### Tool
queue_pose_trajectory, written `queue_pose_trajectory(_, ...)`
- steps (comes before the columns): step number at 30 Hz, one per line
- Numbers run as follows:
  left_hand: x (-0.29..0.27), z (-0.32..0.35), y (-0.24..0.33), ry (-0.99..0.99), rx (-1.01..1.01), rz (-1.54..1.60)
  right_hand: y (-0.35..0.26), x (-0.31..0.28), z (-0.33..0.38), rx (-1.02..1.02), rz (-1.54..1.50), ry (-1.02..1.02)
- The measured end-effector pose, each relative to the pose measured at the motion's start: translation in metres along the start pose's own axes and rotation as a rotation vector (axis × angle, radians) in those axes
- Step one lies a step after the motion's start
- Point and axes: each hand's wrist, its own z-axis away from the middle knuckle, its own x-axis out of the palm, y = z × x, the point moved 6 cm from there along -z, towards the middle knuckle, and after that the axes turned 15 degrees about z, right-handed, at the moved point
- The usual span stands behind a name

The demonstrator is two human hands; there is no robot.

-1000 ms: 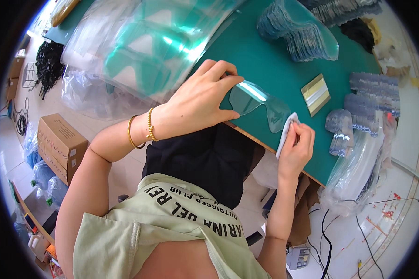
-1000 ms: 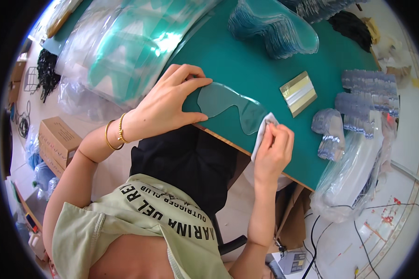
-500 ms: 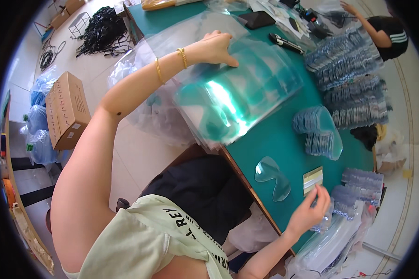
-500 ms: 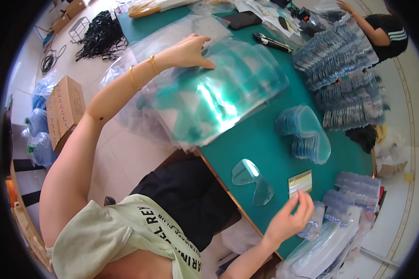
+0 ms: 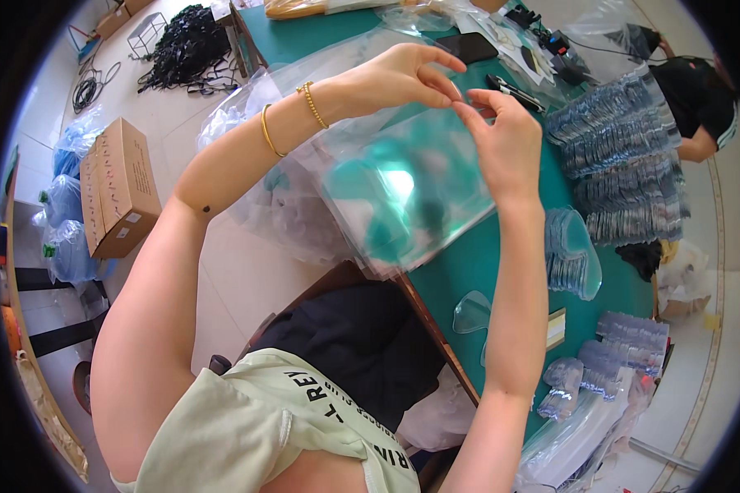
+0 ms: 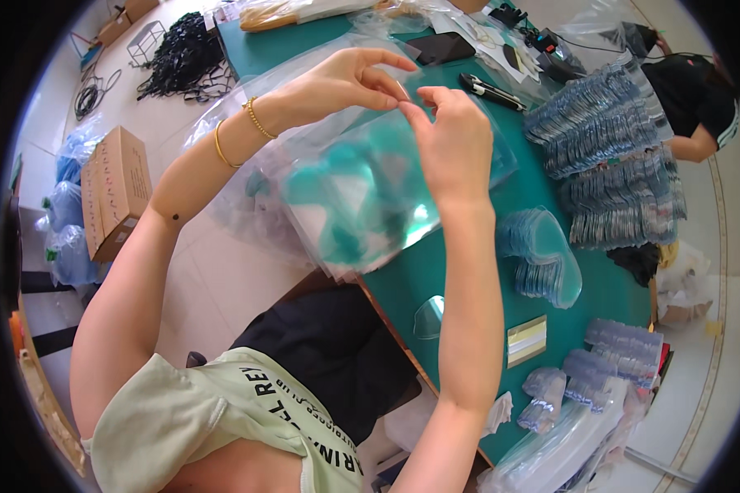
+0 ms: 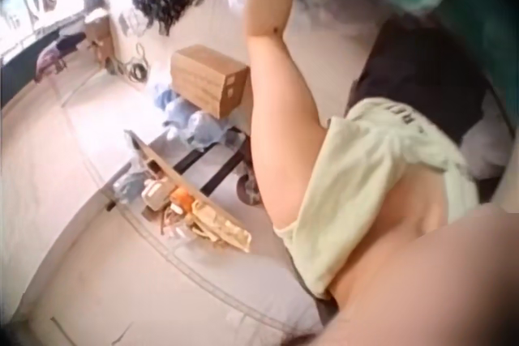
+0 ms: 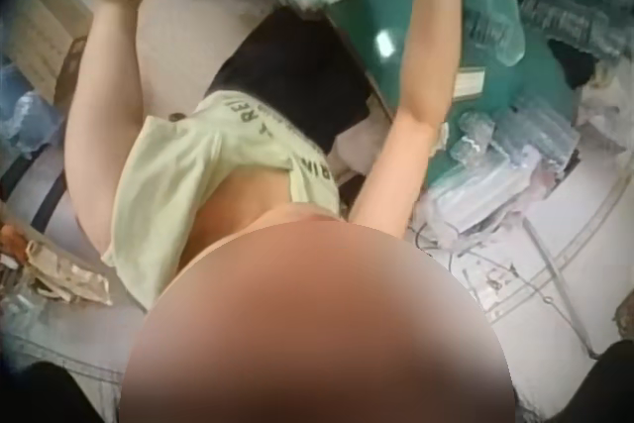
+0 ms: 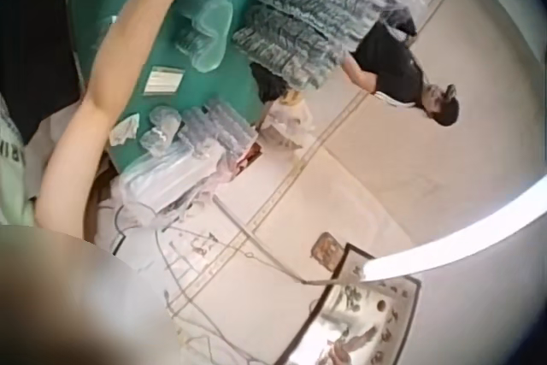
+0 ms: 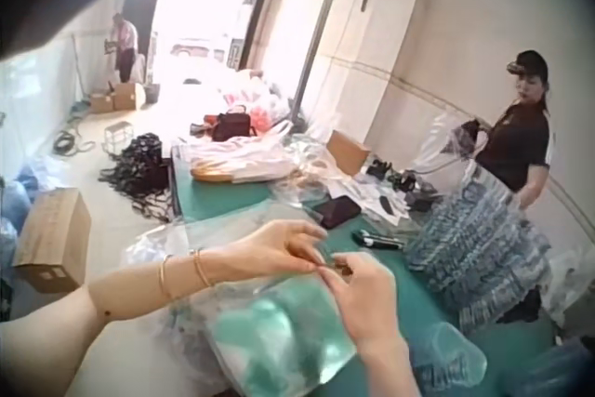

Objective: Cleaning face shield components with a cloth and placing them into plastic packaging bags.

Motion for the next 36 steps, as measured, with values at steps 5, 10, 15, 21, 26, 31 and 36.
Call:
queue_pose_trajectory(5, -0.003, 0.001, 0.013, -0.055, 0.049, -0.067, 0.012, 0.008, -0.005, 0.232, -0.398, -0.306)
queue_pose_trajectory(10, -0.015, 0.004, 0.009, -0.072, 0.052, -0.206, 0.045, -0.002, -0.002, 0.407, -0.465, -0.123)
queue_pose_trajectory(15, -0.113, 0.000, -0.037, 0.181, -0.025, -0.422, 0.085, -0.042, 0.011, 0.569, -0.405, 0.243)
queue_pose_trajectory(21, -0.121, 0.004, -0.009, 0.198, 0.634, -0.412, 0.038, -0.109, 0.040, 0.341, 0.006, 0.537)
queue_pose_trajectory(26, 0.083, 0.029, 0.017, -0.124, -0.306, 0.981, -0.034, -0.120, 0.074, -0.459, 0.608, 0.695)
queue_pose_trajectory(31, 0.144, 0.053, -0.010, -0.065, -0.178, 0.917, -0.020, -0.123, 0.138, -0.252, 0.362, 0.465)
queue_pose_trajectory(36, 0.189, 0.096, -0.033, -0.146, -0.250, 0.744, 0.060, -0.137, 0.254, 0.628, -0.403, 0.457)
